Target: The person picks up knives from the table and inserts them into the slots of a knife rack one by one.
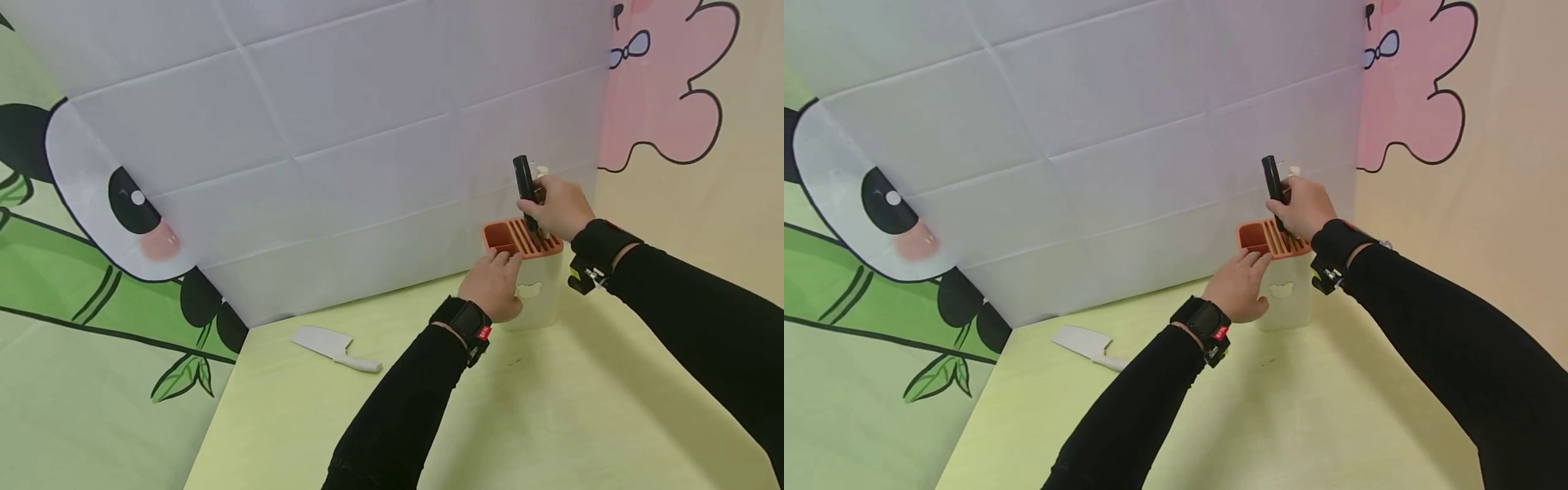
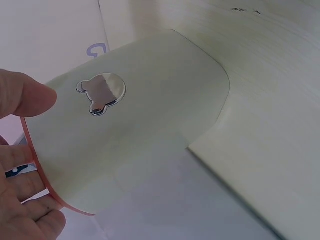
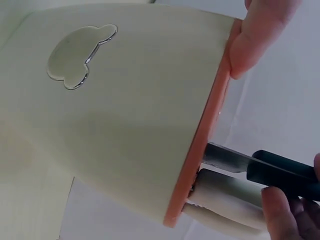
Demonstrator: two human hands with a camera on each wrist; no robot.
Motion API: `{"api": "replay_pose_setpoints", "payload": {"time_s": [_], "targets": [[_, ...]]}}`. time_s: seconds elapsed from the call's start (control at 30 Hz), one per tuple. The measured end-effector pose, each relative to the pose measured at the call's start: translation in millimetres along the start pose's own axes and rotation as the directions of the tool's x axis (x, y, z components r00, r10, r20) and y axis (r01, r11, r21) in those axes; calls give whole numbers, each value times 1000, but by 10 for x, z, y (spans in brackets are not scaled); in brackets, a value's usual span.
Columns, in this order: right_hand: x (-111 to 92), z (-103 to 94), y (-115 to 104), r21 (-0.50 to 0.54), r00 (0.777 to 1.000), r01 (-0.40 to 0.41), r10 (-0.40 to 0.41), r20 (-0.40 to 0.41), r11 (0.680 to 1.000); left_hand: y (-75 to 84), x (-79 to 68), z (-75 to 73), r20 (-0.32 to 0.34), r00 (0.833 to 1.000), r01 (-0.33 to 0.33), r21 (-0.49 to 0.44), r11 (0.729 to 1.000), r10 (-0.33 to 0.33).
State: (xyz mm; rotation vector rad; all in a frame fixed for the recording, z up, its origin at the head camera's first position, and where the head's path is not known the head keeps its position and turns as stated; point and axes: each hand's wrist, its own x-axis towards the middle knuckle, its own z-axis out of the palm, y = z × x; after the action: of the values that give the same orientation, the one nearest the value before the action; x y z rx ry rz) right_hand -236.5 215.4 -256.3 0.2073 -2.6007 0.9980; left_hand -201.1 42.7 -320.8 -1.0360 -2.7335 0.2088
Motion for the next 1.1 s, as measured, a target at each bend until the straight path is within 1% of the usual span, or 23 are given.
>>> {"api": "replay_pose_setpoints", "payload": {"time_s": [0.27, 0.57, 0.73, 0.93, 1.1], "targets": [[-22, 48, 24, -66, 1000, 7, -6, 13, 998, -13, 3, 13, -13, 1000, -7, 2, 1000, 7], [-3, 131, 75, -131, 1000, 14, -16, -15, 991, -10, -10, 18, -7, 1000, -9, 18, 1000, 9], [5, 129, 70, -155, 999, 10, -17, -44, 988, 0, -9, 6, 3, 1000, 1, 14, 1000, -1], [11, 116, 66, -152, 995, 11, -25, -93, 988, 12, -5, -2, 18, 1000, 6, 8, 1000, -6], [2, 127, 82, -154, 991, 6, -26, -128, 988, 26, 5, 2, 8, 1000, -6, 15, 1000, 6]]}}
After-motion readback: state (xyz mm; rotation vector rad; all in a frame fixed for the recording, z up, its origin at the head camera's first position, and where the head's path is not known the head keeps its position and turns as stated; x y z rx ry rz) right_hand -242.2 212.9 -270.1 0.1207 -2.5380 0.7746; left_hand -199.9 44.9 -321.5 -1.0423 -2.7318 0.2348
